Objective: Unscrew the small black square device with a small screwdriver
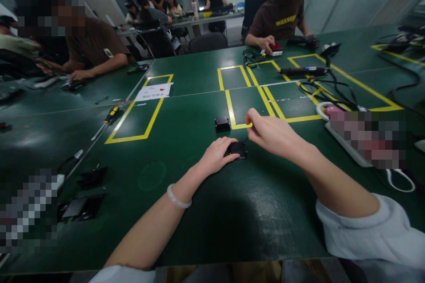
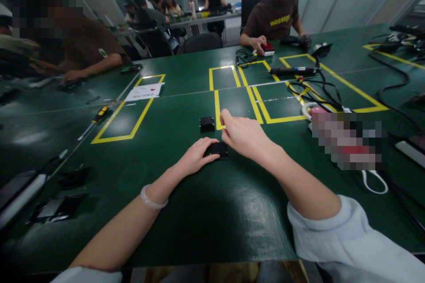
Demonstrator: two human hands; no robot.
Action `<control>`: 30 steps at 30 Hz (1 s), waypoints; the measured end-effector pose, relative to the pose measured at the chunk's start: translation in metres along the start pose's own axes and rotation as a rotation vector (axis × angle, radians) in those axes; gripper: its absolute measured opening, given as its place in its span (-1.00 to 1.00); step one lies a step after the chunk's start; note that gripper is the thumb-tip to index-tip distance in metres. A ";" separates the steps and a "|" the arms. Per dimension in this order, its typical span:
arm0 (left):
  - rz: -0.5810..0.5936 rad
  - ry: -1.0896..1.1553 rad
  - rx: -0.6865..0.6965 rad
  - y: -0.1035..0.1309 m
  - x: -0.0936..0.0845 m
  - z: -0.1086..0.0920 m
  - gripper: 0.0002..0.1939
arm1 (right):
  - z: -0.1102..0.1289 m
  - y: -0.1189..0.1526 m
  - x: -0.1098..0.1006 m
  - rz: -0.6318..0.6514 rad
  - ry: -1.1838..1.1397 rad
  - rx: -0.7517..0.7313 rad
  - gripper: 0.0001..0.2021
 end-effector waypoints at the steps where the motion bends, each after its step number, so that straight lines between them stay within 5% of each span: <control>1: -0.002 0.001 0.000 0.000 0.000 0.000 -0.62 | 0.000 0.000 0.000 -0.005 -0.005 0.006 -0.78; 30: 0.000 0.017 -0.004 0.000 -0.001 0.000 -0.62 | -0.003 -0.003 -0.001 -0.016 0.024 0.013 -0.83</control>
Point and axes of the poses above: each hand's wrist, its own y-axis away from the middle knuckle, its own x-axis out of the palm, z = x × y, the point moved 8 cm from there along -y, towards the middle knuckle, and after that the axes turned 10 degrees about x, right-handed, at the moved point
